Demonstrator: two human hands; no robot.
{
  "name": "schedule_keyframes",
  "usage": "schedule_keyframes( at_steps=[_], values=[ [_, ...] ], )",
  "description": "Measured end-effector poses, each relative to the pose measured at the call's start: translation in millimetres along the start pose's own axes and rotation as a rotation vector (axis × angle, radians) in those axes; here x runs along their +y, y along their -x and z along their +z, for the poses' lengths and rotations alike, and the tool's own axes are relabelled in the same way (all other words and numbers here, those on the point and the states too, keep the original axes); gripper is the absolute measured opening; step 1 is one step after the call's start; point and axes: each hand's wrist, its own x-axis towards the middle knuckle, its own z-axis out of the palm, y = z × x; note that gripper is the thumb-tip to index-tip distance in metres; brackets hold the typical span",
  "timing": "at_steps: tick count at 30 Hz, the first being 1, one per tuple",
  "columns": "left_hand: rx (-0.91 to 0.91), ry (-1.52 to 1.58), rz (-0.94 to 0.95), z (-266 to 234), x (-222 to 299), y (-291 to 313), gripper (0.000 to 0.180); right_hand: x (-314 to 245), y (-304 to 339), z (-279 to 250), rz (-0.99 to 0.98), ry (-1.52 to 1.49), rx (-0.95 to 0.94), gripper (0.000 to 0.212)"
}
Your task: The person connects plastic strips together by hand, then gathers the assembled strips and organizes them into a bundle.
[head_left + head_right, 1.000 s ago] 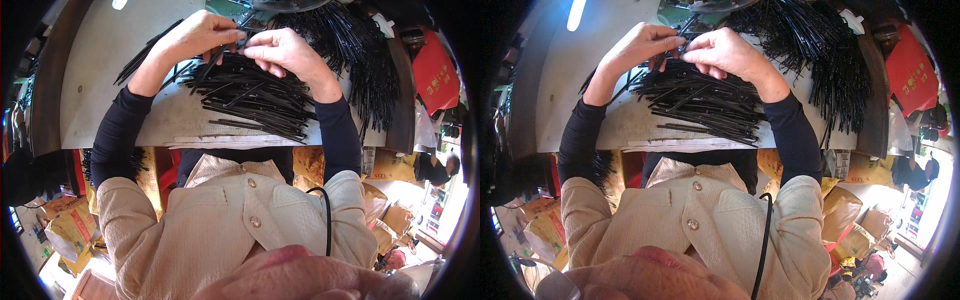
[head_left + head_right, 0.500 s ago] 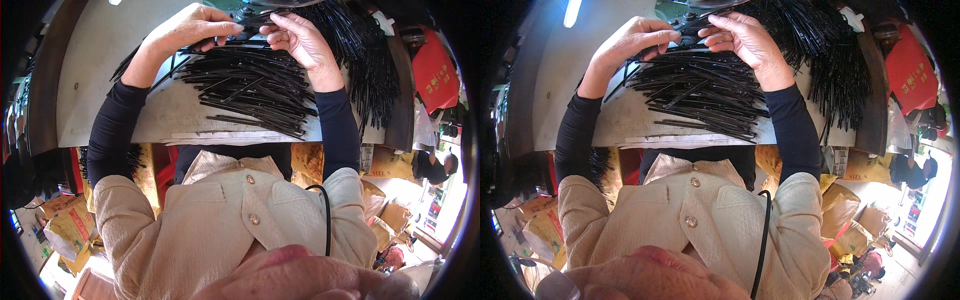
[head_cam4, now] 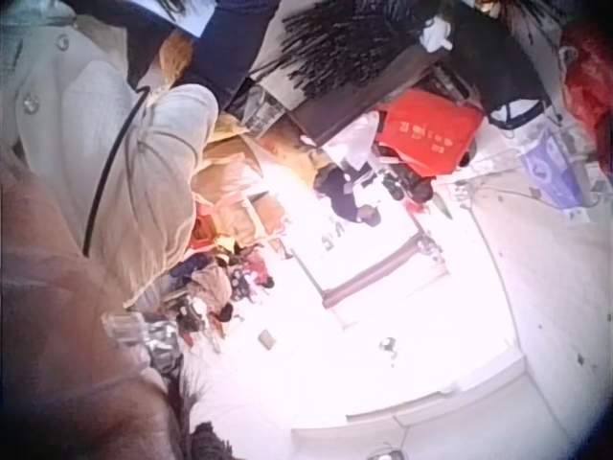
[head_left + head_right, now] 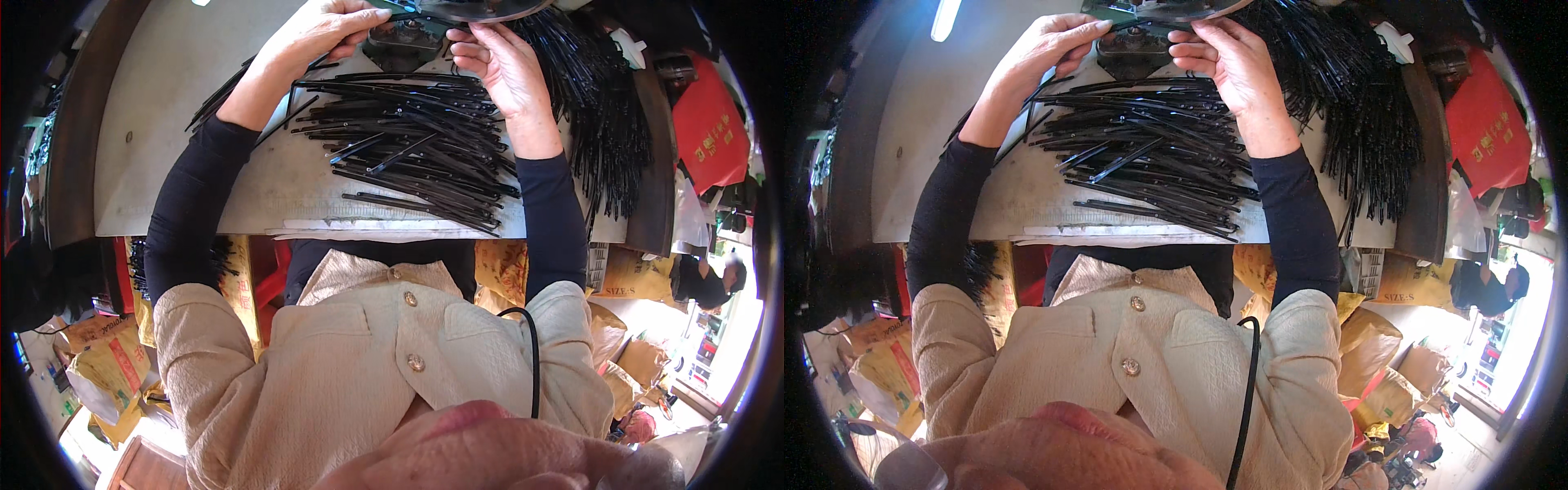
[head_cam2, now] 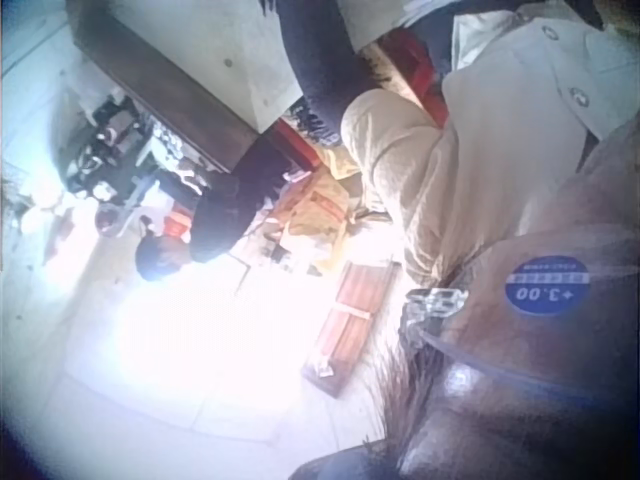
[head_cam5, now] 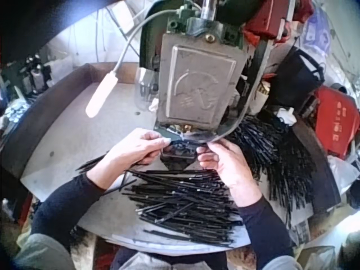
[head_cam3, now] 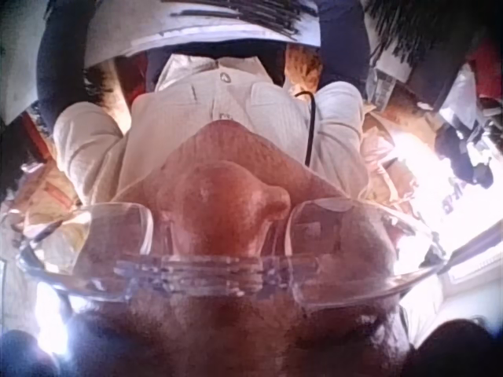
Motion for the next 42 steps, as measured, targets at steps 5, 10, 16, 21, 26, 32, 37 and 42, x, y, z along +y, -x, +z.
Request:
schedule_keyframes(
  at_steps=[5,10,16,21,26,32,37,42],
  values=[
    [0.003,-0.015,-0.001,-4.4,-6.2,-1.5,0.038,2.0,-1.0,4.9,-0.033,-0.031,0.008,0.021],
    [-0.014,-0.007,-0.026,-5.2,-5.3,0.2,0.037,10.7,-2.4,4.8,-0.012,-0.02,0.055,0.02],
    [0.004,-0.069,-0.06,-2.9,3.9,3.3,0.039,6.6,-2.1,1.2,0.047,-0.118,0.03,0.019],
    [-0.095,0.269,-0.186,-0.6,34.9,11.1,0.024,-7.3,-1.6,-18.8,0.001,-0.123,0.164,0.02],
    [-0.09,-0.065,0.049,-7.1,13.1,8.3,0.04,-22.8,-3.0,-32.6,0.017,0.166,0.225,0.025],
    [-0.327,-0.24,0.076,3.8,24.6,39.1,0.031,-29.9,8.3,-14.2,-0.591,1.488,-0.184,0.012],
    [-0.317,-0.483,0.114,2.2,27.5,50.3,0.027,-37.5,13.8,5.0,-0.639,1.65,-0.325,0.009],
    [0.0,-0.776,0.238,-27.8,15.6,46.5,0.024,-23.0,12.7,-2.9,-0.703,1.833,-0.299,0.02]
  ],
)
